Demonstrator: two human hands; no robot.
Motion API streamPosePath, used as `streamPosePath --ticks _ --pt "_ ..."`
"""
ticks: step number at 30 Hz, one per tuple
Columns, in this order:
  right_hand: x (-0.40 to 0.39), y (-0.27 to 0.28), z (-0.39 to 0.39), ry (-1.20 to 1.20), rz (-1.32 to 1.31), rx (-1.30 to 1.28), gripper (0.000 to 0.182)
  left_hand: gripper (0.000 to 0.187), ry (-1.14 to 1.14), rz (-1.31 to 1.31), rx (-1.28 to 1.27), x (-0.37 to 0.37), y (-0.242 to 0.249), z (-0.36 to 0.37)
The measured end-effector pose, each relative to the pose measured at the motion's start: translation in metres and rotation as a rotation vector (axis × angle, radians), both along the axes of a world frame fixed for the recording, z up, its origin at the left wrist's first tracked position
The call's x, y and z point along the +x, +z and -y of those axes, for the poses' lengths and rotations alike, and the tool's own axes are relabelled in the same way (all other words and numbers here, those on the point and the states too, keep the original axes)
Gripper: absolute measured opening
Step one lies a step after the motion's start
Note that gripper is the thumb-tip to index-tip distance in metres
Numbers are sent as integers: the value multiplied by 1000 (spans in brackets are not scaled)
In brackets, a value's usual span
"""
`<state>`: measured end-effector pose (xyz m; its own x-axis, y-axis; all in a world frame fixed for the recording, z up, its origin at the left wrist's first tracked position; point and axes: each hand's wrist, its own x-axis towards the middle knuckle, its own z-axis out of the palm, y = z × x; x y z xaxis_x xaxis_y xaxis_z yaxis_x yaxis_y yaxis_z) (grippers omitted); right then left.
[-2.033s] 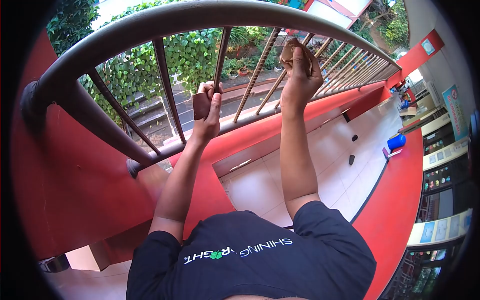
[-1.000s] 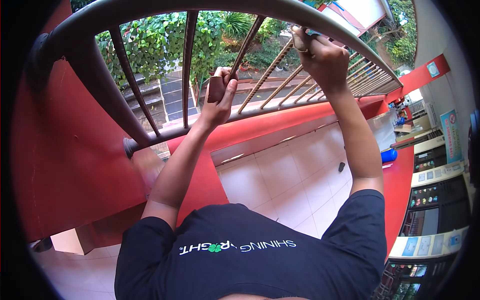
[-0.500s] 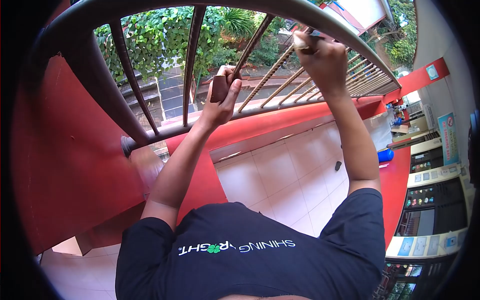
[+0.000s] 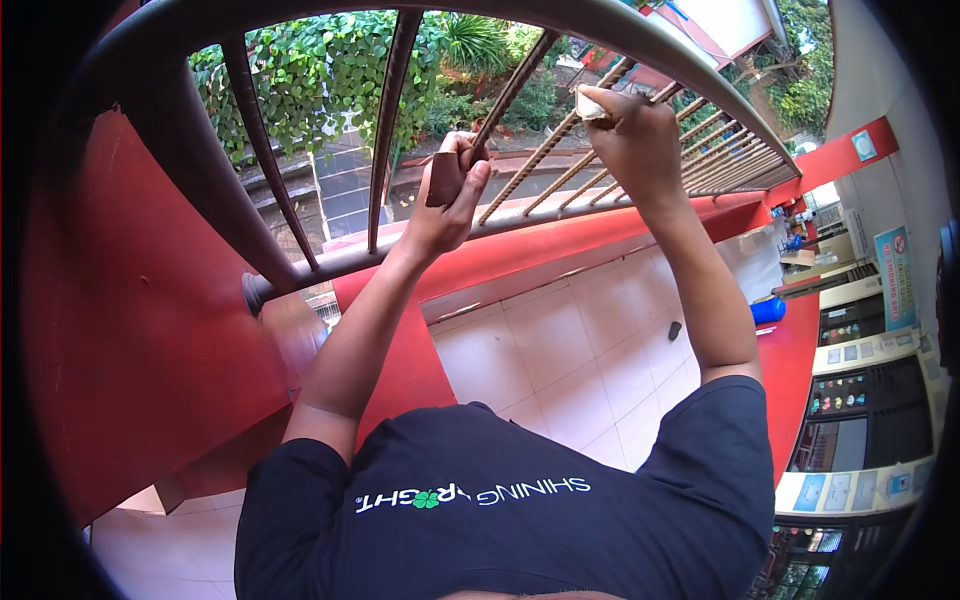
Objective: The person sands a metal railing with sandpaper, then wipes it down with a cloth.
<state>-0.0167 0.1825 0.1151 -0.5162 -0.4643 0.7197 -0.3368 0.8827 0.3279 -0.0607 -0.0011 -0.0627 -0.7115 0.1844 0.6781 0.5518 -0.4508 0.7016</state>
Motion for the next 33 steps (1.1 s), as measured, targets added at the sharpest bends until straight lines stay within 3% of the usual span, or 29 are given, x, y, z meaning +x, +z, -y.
streamPosePath --ticks 2,5,7,10,14,16,18,21,22,24,26,28,32,33 --pt "3 22 2 -94 10 -143 10 13 -3 -3 -21 0 2 3" --pt "3 13 -2 -149 -18 -120 11 15 -40 63 -23 3 3 3" --pt "0 3 -5 42 61 -90 12 15 -25 10 -18 -2 -1 1" --pt "2 18 -2 -32 -97 -222 9 14 -22 -6 -29 2 4 4" --pt "-1 -15 -13 60 64 -131 11 13 -12 -8 -25 0 1 2" --pt "5 13 -2 -119 21 -241 18 13 -5 -13 -37 0 5 4" --pt "8 3 -1 -150 42 -319 24 13 -5 -14 -53 3 4 4" --pt "3 -21 -14 -37 241 -139 27 12 -6 8 -46 2 3 4" --pt "1 -9 -9 51 178 -228 23 12 -3 10 -46 1 3 5" --pt "7 20 0 -7 -18 -327 17 11 -31 13 -48 1 3 5" --pt "5 5 -13 32 -36 -398 14 11 -19 -1 -47 2 3 4" --pt "7 -8 -18 72 170 -493 10 11 4 -22 -44 0 4 5" --pt "-2 -24 -33 192 172 -743 6 11 19 -33 -94 0 2 3" --pt "7 -30 -31 122 209 -716 8 10 -18 20 -76 1 2 3"
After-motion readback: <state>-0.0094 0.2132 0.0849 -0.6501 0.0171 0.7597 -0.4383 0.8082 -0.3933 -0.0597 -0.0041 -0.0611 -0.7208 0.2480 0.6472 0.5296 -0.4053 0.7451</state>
